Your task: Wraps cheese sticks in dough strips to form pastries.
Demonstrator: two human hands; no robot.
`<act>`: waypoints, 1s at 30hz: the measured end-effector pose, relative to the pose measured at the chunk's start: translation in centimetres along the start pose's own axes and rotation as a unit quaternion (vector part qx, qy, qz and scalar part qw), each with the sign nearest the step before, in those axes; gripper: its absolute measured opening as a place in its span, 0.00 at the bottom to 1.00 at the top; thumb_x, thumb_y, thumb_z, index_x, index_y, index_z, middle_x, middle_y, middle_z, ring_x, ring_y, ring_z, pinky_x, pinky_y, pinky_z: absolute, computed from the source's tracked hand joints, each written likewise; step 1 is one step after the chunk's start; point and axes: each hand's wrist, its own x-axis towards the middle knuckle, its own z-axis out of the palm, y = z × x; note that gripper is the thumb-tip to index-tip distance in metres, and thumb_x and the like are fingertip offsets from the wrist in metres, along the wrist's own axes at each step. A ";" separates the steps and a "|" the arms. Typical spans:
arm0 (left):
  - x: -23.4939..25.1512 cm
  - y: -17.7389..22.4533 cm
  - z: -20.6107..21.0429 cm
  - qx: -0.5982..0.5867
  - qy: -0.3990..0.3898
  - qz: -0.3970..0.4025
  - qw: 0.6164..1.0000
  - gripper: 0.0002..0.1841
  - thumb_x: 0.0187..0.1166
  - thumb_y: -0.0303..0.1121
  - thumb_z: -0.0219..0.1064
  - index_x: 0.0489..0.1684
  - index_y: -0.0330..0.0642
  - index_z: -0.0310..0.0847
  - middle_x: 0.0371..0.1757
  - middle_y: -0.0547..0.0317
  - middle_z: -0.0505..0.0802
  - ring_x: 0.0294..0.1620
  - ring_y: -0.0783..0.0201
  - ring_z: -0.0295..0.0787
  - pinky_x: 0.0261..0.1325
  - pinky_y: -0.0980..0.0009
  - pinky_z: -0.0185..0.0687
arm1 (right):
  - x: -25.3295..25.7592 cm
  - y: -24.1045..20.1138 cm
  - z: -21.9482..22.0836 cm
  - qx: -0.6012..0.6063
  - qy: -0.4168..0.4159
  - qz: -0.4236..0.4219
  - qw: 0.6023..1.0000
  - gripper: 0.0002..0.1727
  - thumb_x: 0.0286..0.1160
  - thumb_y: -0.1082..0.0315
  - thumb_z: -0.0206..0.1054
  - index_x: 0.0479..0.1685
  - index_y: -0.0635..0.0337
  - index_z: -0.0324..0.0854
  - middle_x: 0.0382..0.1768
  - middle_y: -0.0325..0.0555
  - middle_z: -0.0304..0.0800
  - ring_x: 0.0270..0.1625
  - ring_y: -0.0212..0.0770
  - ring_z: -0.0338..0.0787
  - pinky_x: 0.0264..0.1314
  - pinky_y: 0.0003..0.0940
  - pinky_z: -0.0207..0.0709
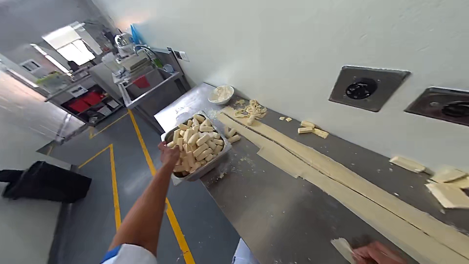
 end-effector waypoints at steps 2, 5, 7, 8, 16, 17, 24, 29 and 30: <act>0.3 -1.0 -0.6 0.063 -0.026 0.019 0.998 0.36 0.84 0.49 0.66 0.80 0.26 0.65 0.69 0.20 0.81 0.72 0.26 0.77 0.73 0.30 0.69 | 0.2 -0.3 -0.9 0.057 -0.007 -0.002 0.998 0.13 0.73 0.70 0.69 0.43 0.77 0.87 0.46 0.72 0.88 0.51 0.68 0.90 0.57 0.63 0.81; -3.3 -0.7 -1.5 0.088 0.005 0.193 0.977 0.32 0.87 0.43 0.63 0.77 0.21 0.66 0.71 0.17 0.78 0.76 0.23 0.72 0.77 0.28 0.61 | 0.0 -2.1 -4.7 0.170 0.043 0.014 0.984 0.14 0.80 0.66 0.62 0.48 0.70 0.83 0.35 0.53 0.87 0.35 0.43 0.87 0.41 0.43 0.83; -9.3 0.7 0.4 -0.006 -0.053 0.304 0.951 0.27 0.88 0.35 0.60 0.78 0.22 0.65 0.72 0.25 0.81 0.73 0.37 0.79 0.76 0.43 0.70 | -0.9 -4.5 -9.0 0.221 0.069 0.023 0.973 0.12 0.82 0.67 0.64 0.51 0.68 0.83 0.36 0.47 0.89 0.37 0.37 0.89 0.45 0.37 0.85; -13.3 1.4 2.1 -0.069 -0.114 0.363 0.922 0.23 0.87 0.32 0.61 0.73 0.22 0.70 0.66 0.30 0.86 0.65 0.47 0.86 0.70 0.51 0.79 | -1.4 -5.6 -10.7 0.241 0.083 0.019 0.967 0.11 0.81 0.69 0.67 0.54 0.66 0.82 0.37 0.45 0.90 0.37 0.34 0.90 0.46 0.34 0.87; -39.6 11.5 10.1 -0.331 -0.489 0.491 0.641 0.18 0.74 0.43 0.76 0.43 0.34 0.91 0.41 0.59 0.97 0.47 0.74 0.94 0.58 0.70 0.90 | -4.2 -14.8 -19.1 0.291 0.186 -0.160 0.925 0.18 0.72 0.73 0.74 0.60 0.56 0.81 0.37 0.32 0.92 0.36 0.24 0.91 0.39 0.18 0.87; -39.9 12.6 9.4 -0.338 -0.469 0.504 0.641 0.14 0.75 0.40 0.75 0.38 0.35 0.91 0.36 0.61 0.96 0.42 0.77 0.93 0.52 0.74 0.90 | -4.3 -15.9 -19.9 0.275 0.207 -0.181 0.921 0.18 0.72 0.73 0.74 0.61 0.56 0.81 0.37 0.31 0.91 0.35 0.24 0.90 0.39 0.18 0.87; -38.4 16.7 4.4 -0.375 -0.536 0.431 0.622 0.08 0.71 0.27 0.77 0.44 0.39 0.89 0.34 0.66 0.95 0.36 0.76 0.92 0.44 0.76 0.89 | -2.7 -21.7 -22.9 0.281 0.313 -0.191 0.887 0.18 0.75 0.75 0.71 0.63 0.60 0.79 0.36 0.34 0.90 0.33 0.23 0.89 0.36 0.18 0.86; -35.7 13.1 5.3 -0.384 -0.343 0.474 0.714 0.34 0.70 0.51 0.78 0.70 0.42 0.72 0.59 0.63 0.89 0.58 0.70 0.89 0.58 0.69 0.89 | -0.4 -24.6 -23.2 0.260 0.349 -0.146 0.888 0.16 0.75 0.76 0.70 0.62 0.62 0.80 0.35 0.39 0.85 0.27 0.25 0.85 0.26 0.18 0.82; -35.5 12.0 5.3 -0.387 -0.331 0.471 0.720 0.35 0.70 0.53 0.77 0.71 0.40 0.72 0.61 0.61 0.89 0.61 0.69 0.88 0.62 0.68 0.88 | 0.0 -25.3 -23.0 0.248 0.352 -0.145 0.891 0.17 0.76 0.76 0.69 0.62 0.61 0.79 0.35 0.39 0.84 0.27 0.25 0.85 0.26 0.18 0.83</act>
